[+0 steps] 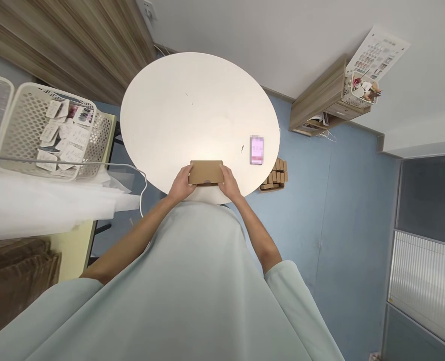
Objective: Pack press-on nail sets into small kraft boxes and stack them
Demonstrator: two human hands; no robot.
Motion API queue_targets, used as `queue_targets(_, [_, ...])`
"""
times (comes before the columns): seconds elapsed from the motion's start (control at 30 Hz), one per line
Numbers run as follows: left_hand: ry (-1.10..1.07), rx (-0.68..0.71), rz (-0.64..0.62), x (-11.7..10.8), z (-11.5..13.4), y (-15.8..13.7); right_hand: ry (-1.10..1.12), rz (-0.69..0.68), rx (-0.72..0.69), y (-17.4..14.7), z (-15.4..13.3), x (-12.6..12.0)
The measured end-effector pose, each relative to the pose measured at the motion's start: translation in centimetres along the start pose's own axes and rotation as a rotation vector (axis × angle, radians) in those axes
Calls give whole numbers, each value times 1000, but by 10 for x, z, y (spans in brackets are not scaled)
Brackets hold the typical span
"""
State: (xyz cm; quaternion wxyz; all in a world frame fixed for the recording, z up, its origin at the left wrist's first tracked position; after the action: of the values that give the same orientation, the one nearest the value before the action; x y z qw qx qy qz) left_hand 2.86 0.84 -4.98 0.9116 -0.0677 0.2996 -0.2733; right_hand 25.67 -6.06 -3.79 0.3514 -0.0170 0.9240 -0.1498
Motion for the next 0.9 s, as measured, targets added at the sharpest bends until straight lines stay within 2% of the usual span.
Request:
queue_targets(0.1, [45, -8, -24, 6, -10, -7, -24, -2, 30, -8, 10, 10])
queue_targets(0.27, [94, -133, -94, 14, -24, -14, -53, -78, 160, -12, 28, 24])
queue_targets(0.57, [110, -112, -79, 27, -27, -12, -88, -60, 110, -13, 21, 25])
queue_targets(0.7, [111, -104, -47, 22, -24, -11, -75, -58, 103, -11, 18, 23])
queue_targets(0.9, [102, -124, -16, -3, -19, -9, -60, -44, 131, -8, 11, 3])
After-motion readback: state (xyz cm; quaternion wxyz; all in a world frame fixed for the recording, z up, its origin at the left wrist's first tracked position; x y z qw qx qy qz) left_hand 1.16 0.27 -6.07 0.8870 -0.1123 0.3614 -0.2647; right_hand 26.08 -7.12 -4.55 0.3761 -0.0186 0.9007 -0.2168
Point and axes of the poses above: each hand's wrist, its own y-axis towards the middle knuckle, its own x-axis out of the palm, z = x × y, the point moved 3 cm from there along y, towards the middle knuckle, and after that the axes turned 3 degrees about -y, right-handed, at the moved point
